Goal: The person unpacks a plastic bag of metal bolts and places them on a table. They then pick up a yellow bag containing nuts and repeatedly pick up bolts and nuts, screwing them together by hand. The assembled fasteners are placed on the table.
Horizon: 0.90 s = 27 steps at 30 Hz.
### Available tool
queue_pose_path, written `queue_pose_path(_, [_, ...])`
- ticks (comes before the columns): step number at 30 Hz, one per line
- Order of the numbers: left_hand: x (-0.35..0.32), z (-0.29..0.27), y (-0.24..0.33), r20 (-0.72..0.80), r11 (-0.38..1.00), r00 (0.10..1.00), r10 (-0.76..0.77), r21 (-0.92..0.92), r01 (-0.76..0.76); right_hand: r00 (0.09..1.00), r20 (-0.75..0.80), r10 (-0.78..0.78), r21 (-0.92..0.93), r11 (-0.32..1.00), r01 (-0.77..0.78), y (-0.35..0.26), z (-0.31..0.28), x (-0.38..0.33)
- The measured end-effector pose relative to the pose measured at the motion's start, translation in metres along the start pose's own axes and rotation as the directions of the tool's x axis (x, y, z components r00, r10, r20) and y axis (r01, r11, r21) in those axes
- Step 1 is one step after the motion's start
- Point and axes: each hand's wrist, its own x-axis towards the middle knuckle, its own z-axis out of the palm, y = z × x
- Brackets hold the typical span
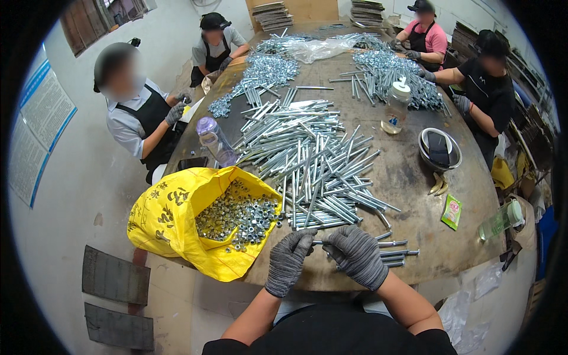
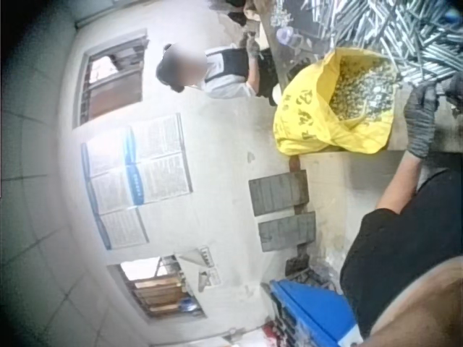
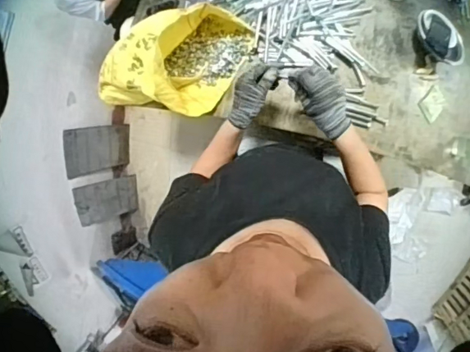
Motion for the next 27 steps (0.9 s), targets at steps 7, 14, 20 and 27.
queue_pose_path(7, [0.000,-0.005,-0.005,0.040,0.998,0.998,0.057,0.038,-0.059,0.988,0.105,0.112,-0.033,0.993,-0.109,-0.001,0.013,-0.014])
queue_pose_path(14, [-0.002,-0.005,-0.008,0.109,0.978,0.972,0.210,-0.028,-0.208,0.853,0.460,0.248,0.612,0.608,-0.506,0.011,0.011,-0.014])
queue_pose_path(20, [-0.002,0.001,-0.010,-0.017,0.996,0.997,0.070,0.063,-0.069,0.973,0.033,0.228,0.316,0.921,-0.226,-0.005,0.013,-0.013])
queue_pose_path(27, [-0.001,0.002,-0.010,0.085,0.984,0.986,0.144,-0.115,-0.134,0.865,0.371,0.337,0.610,0.614,-0.501,0.002,0.012,-0.018])
